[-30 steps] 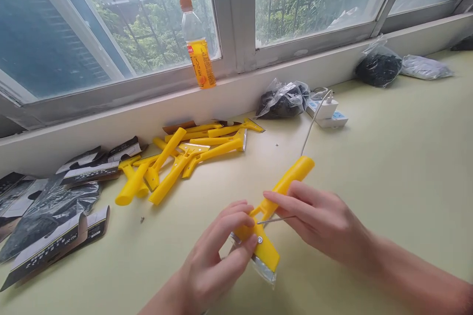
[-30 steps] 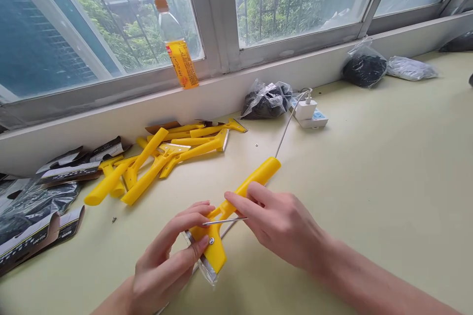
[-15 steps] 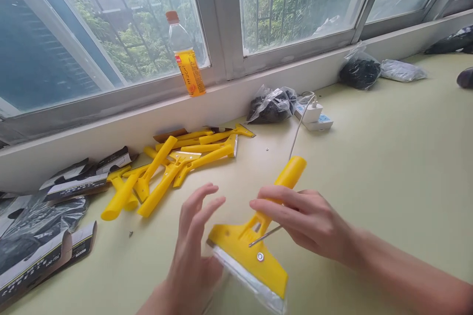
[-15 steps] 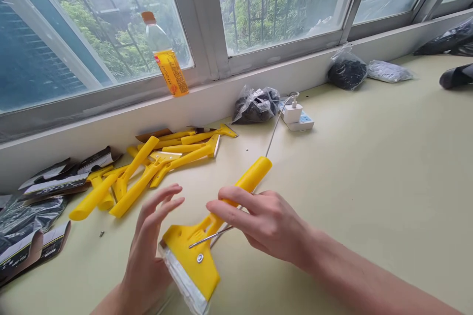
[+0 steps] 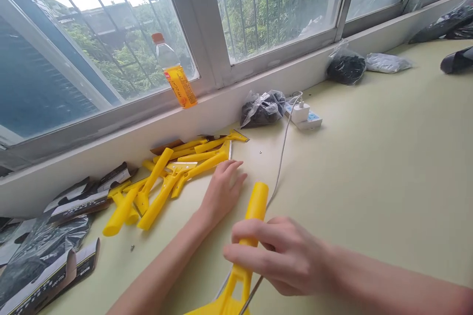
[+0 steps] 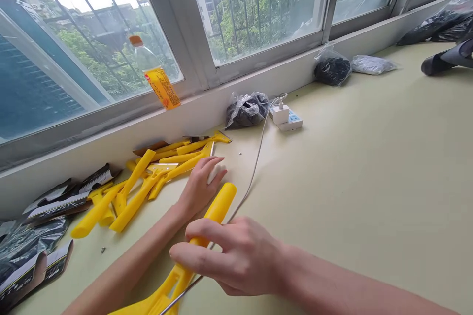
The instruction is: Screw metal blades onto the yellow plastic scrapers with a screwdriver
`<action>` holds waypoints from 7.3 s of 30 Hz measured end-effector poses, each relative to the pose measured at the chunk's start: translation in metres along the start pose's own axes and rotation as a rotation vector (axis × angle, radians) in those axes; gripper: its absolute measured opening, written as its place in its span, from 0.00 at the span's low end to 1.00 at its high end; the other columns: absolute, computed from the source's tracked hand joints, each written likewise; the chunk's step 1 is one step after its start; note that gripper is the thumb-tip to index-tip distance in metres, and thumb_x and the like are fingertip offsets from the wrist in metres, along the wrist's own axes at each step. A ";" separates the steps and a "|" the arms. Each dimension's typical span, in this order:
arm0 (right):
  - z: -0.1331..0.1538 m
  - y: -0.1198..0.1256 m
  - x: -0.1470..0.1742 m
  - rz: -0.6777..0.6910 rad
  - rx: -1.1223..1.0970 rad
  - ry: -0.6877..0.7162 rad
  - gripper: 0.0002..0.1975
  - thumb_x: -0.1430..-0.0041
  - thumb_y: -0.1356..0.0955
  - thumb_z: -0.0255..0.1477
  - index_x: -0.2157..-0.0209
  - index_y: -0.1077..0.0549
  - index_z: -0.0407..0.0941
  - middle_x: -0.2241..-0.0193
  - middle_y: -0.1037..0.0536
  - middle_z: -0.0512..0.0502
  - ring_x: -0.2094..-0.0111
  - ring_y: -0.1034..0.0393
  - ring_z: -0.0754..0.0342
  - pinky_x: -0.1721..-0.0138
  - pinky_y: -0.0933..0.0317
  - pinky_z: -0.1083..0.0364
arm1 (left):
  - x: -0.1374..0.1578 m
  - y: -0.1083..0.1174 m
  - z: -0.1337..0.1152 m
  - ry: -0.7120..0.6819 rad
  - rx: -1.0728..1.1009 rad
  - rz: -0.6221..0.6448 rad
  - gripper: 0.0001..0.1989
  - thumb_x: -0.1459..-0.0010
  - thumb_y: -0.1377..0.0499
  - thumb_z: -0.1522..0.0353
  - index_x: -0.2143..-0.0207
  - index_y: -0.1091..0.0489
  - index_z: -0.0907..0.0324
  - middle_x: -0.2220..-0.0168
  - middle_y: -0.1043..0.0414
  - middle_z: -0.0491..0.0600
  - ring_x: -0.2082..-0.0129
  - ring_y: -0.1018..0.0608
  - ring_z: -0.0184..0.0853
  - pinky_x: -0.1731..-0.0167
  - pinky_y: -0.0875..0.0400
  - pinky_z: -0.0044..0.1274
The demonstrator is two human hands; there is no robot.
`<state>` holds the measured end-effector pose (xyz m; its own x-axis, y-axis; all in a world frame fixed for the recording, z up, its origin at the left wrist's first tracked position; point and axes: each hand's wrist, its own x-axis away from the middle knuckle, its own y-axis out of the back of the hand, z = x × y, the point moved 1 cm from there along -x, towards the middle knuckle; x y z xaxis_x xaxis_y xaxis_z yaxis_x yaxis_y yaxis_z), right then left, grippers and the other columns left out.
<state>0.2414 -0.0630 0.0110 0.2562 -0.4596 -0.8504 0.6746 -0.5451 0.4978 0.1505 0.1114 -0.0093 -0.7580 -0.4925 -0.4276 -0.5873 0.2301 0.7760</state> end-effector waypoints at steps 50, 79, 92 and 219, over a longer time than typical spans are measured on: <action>-0.023 0.002 0.022 0.229 -0.064 -0.203 0.21 0.32 0.38 0.17 0.43 0.29 0.49 0.54 0.25 0.47 0.69 0.33 0.66 0.66 0.39 0.64 | 0.141 0.072 -0.053 0.046 0.178 -0.260 0.12 0.38 0.41 0.82 0.59 0.27 0.58 0.62 0.31 0.49 0.63 0.26 0.29 0.67 0.27 0.20; -0.017 0.006 0.018 0.197 -0.192 -0.270 0.21 0.32 0.36 0.17 0.41 0.30 0.45 0.54 0.25 0.44 0.61 0.28 0.63 0.59 0.32 0.62 | 0.147 0.079 -0.055 -0.192 0.185 -0.135 0.22 0.41 0.35 0.76 0.44 0.29 0.64 0.46 0.35 0.62 0.45 0.27 0.43 0.50 0.23 0.34; -0.004 0.000 0.013 0.106 -0.169 -0.326 0.24 0.34 0.35 0.15 0.40 0.29 0.46 0.51 0.25 0.43 0.53 0.26 0.61 0.54 0.31 0.63 | 0.148 0.069 -0.056 -0.017 0.242 -0.109 0.16 0.38 0.43 0.81 0.51 0.31 0.58 0.58 0.19 0.51 0.59 0.16 0.33 0.59 0.21 0.21; 0.025 -0.056 -0.019 0.156 -0.422 -0.441 0.16 0.28 0.40 0.23 0.43 0.30 0.42 0.62 0.27 0.46 0.61 0.33 0.62 0.58 0.37 0.63 | 0.161 0.083 -0.036 0.927 1.131 -0.348 0.18 0.37 0.34 0.62 0.50 0.32 0.64 0.48 0.23 0.58 0.46 0.20 0.43 0.41 0.25 0.32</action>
<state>0.1814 -0.0410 0.0037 0.1246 -0.8064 -0.5780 0.8906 -0.1659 0.4234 -0.0101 0.0209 0.0033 -0.3490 -0.8995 0.2627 -0.9263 0.2888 -0.2419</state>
